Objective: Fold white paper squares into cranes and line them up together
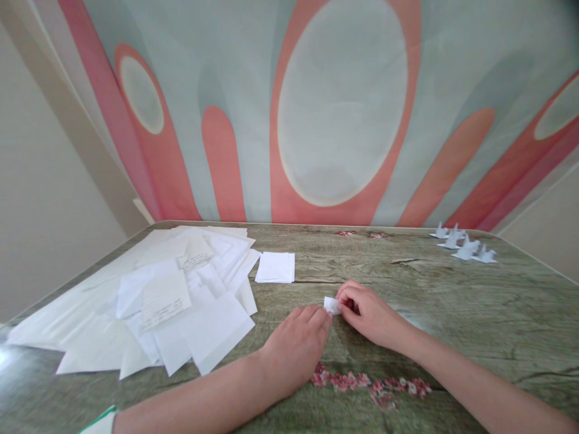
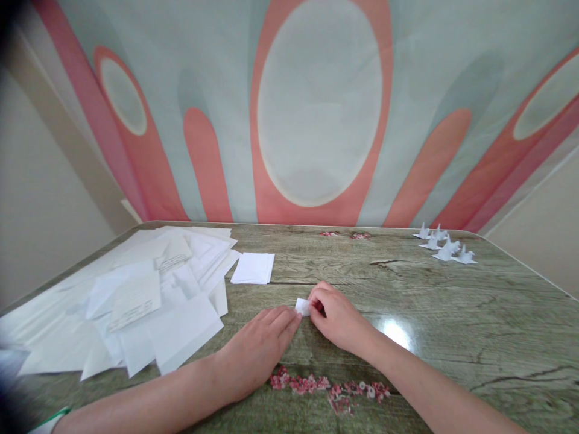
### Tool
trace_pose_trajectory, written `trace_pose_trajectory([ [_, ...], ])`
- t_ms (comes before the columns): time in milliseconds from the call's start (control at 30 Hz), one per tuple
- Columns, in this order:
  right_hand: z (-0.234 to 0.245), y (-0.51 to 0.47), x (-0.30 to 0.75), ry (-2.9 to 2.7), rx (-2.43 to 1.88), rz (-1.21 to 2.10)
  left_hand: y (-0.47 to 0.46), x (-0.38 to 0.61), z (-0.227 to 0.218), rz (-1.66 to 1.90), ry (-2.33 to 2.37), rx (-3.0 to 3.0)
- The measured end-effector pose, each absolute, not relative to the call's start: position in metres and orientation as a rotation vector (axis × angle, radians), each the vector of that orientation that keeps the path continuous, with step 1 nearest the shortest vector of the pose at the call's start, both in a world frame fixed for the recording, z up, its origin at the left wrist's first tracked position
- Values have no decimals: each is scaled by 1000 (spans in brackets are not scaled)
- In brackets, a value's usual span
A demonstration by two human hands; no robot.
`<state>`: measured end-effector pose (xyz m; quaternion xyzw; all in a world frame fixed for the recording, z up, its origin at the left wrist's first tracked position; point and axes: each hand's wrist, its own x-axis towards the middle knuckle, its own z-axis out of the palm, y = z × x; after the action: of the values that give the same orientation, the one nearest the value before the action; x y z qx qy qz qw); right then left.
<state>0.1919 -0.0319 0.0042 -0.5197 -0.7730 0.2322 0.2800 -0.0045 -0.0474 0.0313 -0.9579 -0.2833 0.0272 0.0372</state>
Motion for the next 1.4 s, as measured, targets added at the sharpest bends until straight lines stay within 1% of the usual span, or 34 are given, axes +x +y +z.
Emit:
trace_pose_trajectory([
  [800,0,-32,189,-2077,-1434,565,-45,-1,33,94,-813,-2895],
  [1067,-1,-31,189,-2079,-1441,557,-45,0,30,48,-826,-2888],
  [1400,-8,-29,190,-2049,-1427,557,-45,0,32,112,-829,-2882],
])
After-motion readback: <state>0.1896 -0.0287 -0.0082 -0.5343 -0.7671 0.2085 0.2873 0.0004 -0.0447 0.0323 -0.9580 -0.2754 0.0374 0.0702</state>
